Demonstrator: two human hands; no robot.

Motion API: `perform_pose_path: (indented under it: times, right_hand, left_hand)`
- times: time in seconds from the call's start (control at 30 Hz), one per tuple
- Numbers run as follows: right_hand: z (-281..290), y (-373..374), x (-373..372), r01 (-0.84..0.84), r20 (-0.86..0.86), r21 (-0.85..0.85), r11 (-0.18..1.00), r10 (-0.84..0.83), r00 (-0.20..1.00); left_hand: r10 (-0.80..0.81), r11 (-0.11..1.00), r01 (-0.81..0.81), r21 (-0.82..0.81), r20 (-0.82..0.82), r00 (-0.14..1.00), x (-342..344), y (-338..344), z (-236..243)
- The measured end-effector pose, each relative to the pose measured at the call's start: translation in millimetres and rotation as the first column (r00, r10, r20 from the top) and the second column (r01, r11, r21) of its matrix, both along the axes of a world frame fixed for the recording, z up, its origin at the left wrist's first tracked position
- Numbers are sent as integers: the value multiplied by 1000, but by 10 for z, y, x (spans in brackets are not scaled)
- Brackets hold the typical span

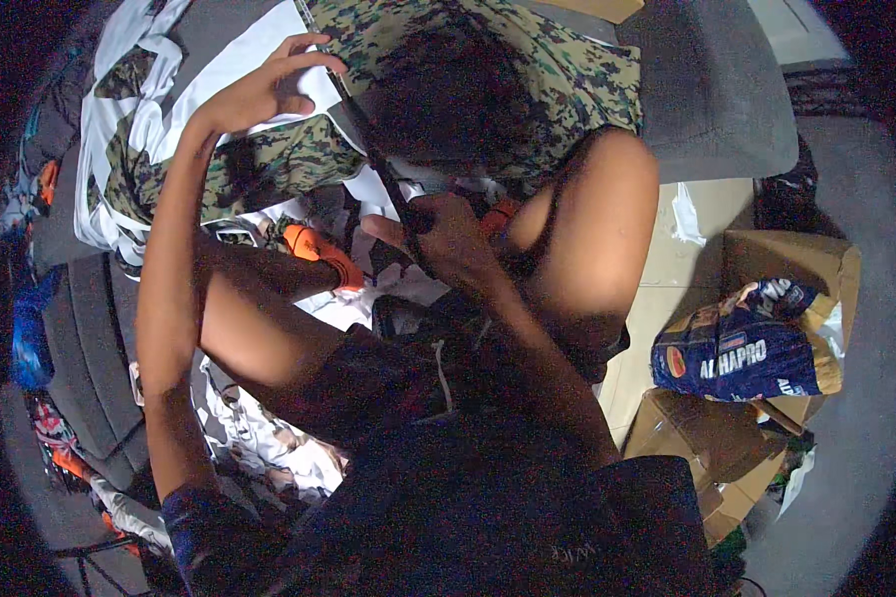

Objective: Cutting camouflage patterned fabric and other materials using scissors while sitting.

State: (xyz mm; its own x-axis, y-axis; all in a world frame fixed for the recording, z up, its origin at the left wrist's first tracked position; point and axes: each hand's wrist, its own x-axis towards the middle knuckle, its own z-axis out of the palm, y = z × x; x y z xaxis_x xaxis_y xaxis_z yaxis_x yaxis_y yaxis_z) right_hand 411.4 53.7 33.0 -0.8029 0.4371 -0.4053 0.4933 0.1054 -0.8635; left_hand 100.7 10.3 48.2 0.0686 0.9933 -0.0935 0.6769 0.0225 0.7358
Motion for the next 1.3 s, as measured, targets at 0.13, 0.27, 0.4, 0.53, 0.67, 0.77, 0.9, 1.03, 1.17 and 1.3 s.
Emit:
perform_pose_path:
  times: [0.13, 0.27, 0.4, 0.53, 0.67, 0.77, 0.9, 1.03, 1.17, 1.3]
  right_hand:
    - [15, -21, -15, -1, 35, -29, 1000, 2, 999]
    - [67, -15, -8, 8, 80, -49, 999, -4, 997]
    - [105, -64, -39, -5, 70, -26, 1000, 7, 998]
    - [92, -105, -46, 18, 96, 143, 990, -32, 995]
    - [62, -116, -58, 50, 28, 113, 992, -53, 998]
    - [69, -119, -55, 52, 35, 92, 994, -55, 998]
    - [107, -121, -41, 26, 120, 56, 998, -33, 992]
    - [126, -115, -38, -10, 106, 117, 993, -2, 994]
    - [133, -108, -18, 6, 85, 104, 995, -15, 996]
    - [156, -101, -12, -2, 102, 76, 997, -6, 995]
  left_hand:
    - [14, 1000, -14, -5, -48, 999, 22, -5, 22]
    - [24, 1000, -24, -2, -72, 997, 46, 19, 29]
    - [32, 999, -33, -27, -53, 998, 29, 4, 15]
    - [6, 996, 8, 92, -160, 987, -21, 1, -45]
    - [-11, 991, 32, 128, -164, 986, -69, 12, -102]
    - [14, 989, 10, 148, -158, 987, -55, 12, -133]
    - [105, 982, -82, 168, -134, 985, -1, 2, -146]
    - [82, 988, -52, 148, -208, 975, 23, -9, -125]
    - [53, 989, -25, 143, -190, 980, 21, -8, -113]
    - [39, 993, -17, 115, -192, 981, 3, -9, -102]
